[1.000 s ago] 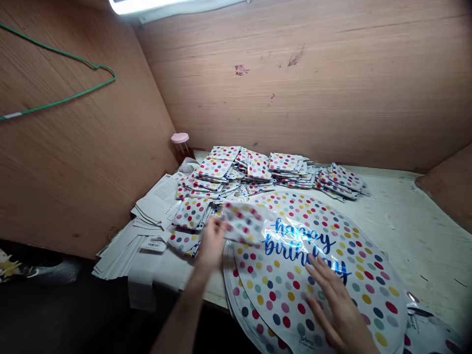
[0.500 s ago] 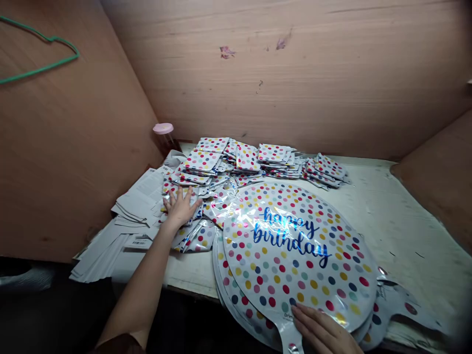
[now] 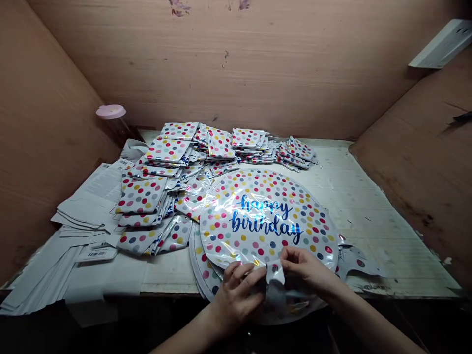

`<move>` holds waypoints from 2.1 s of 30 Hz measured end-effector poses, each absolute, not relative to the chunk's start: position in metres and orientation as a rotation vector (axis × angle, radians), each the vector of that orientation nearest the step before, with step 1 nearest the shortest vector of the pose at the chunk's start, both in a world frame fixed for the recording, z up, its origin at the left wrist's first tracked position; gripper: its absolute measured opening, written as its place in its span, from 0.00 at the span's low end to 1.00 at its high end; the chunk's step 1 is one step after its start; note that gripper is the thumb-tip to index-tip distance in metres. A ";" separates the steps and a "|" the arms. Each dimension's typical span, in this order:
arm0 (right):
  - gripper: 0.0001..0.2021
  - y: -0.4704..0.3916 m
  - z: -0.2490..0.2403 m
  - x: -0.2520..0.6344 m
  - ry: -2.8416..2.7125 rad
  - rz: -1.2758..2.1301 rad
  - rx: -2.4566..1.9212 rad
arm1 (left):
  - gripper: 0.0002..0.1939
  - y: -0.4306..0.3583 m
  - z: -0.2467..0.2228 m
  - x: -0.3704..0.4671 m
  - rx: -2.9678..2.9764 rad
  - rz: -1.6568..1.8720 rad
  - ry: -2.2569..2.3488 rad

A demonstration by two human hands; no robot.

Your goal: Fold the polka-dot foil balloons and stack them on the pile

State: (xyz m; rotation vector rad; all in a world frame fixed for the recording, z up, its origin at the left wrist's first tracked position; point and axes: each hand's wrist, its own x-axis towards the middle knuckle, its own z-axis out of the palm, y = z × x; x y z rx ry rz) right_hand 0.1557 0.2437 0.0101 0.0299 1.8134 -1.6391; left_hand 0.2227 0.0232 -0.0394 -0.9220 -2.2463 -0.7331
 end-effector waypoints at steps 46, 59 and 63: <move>0.28 0.310 -0.011 0.055 3.024 -0.296 -0.796 | 0.29 -0.046 -0.001 0.053 -0.830 -0.450 -2.984; 0.14 0.366 0.021 0.007 2.706 -0.940 -0.662 | 0.13 -0.109 0.033 -0.005 -0.654 -1.071 -3.095; 0.11 0.370 0.029 -0.008 2.707 -0.926 -0.659 | 0.11 -0.109 0.035 -0.011 -0.560 -1.051 -3.105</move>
